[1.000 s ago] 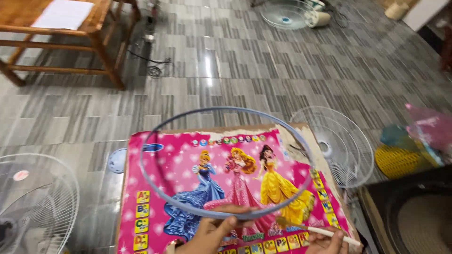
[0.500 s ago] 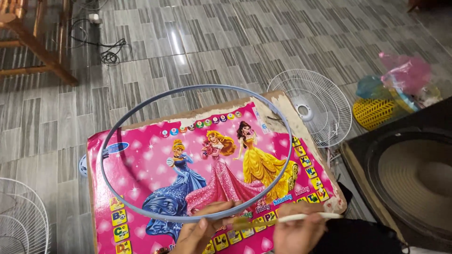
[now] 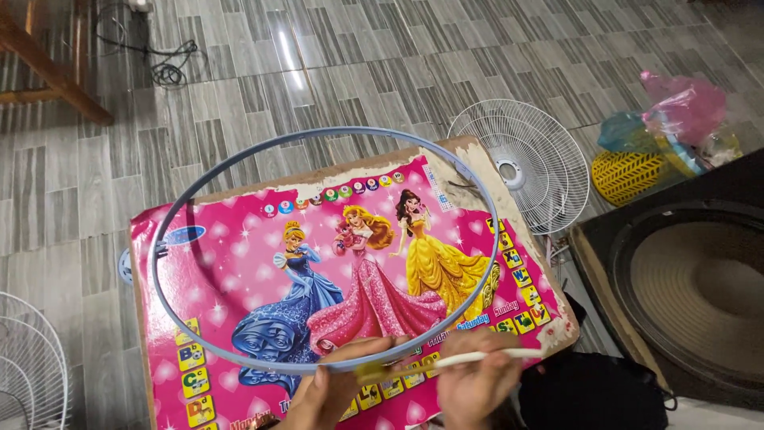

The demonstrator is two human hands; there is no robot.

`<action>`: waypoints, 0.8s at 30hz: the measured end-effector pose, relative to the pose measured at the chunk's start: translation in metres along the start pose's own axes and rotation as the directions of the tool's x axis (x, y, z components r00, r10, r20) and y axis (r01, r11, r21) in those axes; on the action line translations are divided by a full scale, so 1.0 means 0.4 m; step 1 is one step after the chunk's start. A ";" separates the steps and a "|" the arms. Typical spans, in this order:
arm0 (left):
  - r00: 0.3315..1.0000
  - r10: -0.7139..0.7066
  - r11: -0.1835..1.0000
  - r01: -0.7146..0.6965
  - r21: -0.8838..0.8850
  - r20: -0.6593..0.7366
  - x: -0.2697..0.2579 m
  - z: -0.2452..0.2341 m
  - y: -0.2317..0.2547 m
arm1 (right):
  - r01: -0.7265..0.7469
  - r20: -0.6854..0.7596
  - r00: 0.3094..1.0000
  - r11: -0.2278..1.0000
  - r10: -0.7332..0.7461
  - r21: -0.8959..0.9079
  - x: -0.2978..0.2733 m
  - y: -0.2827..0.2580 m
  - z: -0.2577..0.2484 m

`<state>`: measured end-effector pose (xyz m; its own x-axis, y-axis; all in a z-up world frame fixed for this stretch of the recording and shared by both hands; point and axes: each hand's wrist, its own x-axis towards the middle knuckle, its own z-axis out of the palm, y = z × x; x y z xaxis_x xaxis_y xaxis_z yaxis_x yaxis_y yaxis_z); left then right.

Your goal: Repairing a fan guard rim by using a small tool to seat a lining or seal into its groove.

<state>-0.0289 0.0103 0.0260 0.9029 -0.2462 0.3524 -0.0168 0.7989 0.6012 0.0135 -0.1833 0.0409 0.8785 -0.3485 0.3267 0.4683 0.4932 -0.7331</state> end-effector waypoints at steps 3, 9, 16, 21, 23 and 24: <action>1.000 -0.018 1.000 0.017 0.017 0.017 0.021 0.022 0.016 | 0.007 0.047 0.999 1.000 -0.008 0.017 -0.008 0.007 0.005; 0.999 -0.032 0.999 0.032 0.027 -0.002 0.009 0.013 0.014 | 0.049 0.034 0.998 0.999 -0.049 -0.010 0.008 0.006 0.002; 0.997 -0.068 0.997 0.066 0.034 0.040 0.014 0.020 0.032 | 0.070 0.024 0.997 0.997 -0.069 -0.033 0.024 0.001 0.016; 0.998 -0.062 0.997 0.061 0.057 0.015 0.007 0.008 0.019 | 0.050 0.072 0.996 0.998 -0.051 0.024 0.018 0.011 0.032; 0.999 -0.022 1.000 0.022 0.022 0.041 0.005 0.006 0.012 | 0.064 0.005 0.998 0.998 -0.064 0.005 0.019 0.014 0.027; 1.000 -0.004 0.999 0.002 0.042 0.031 0.007 0.011 0.015 | 0.011 0.057 0.998 1.000 -0.013 0.022 0.011 0.021 0.013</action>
<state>-0.0283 0.0118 0.0338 0.8891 -0.2662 0.3724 -0.0328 0.7744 0.6319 0.0218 -0.1765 0.0392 0.8764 -0.3089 0.3694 0.4803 0.5068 -0.7159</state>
